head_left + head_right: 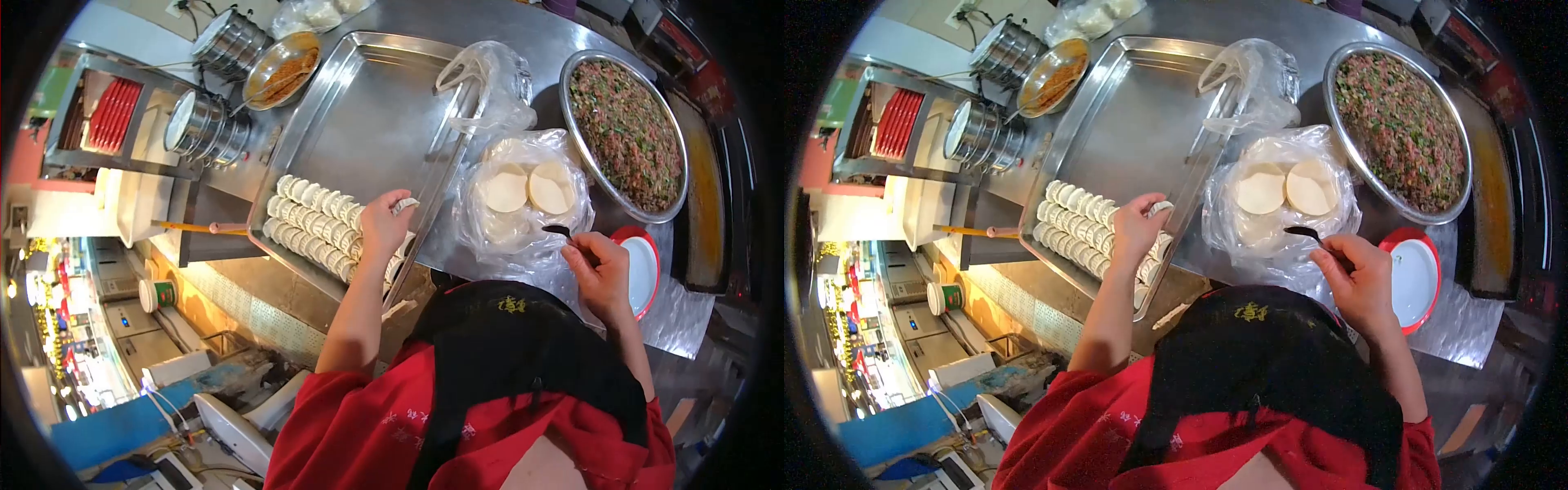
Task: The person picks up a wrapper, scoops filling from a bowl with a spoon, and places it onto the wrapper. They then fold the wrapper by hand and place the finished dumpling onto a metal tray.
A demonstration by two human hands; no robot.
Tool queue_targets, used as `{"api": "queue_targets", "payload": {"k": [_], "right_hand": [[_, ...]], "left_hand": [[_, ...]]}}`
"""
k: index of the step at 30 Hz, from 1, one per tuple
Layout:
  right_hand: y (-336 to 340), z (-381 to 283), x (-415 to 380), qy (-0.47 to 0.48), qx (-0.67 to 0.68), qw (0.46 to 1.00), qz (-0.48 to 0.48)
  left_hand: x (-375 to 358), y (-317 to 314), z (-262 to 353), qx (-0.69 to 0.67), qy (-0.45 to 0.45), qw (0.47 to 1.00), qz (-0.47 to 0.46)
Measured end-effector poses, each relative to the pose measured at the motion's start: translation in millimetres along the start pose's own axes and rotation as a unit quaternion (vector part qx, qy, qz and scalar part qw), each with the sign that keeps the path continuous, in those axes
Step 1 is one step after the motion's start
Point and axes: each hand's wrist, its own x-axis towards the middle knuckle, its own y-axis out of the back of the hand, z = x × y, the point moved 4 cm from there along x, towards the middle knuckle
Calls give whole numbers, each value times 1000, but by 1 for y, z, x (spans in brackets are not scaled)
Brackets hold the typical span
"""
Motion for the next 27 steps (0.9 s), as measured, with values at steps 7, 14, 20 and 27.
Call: {"api": "queue_targets", "payload": {"k": [7, 14, 20, 27], "right_hand": [[11, 2, -4, -50, -5, 998, 42], [14, 23, 11, -90, -50, 993, 50], [-14, 24, 52, 36, -86, 995, 18], [-44, 30, 76, 37, -196, 979, -43]], "left_hand": [[7, -21, 6, 220, -119, 965, -80], [1, -26, 12, 273, -206, 933, -112], [-1, -23, 19, 268, -173, 935, -155], [14, 4, -5, 40, -24, 989, -141]]}}
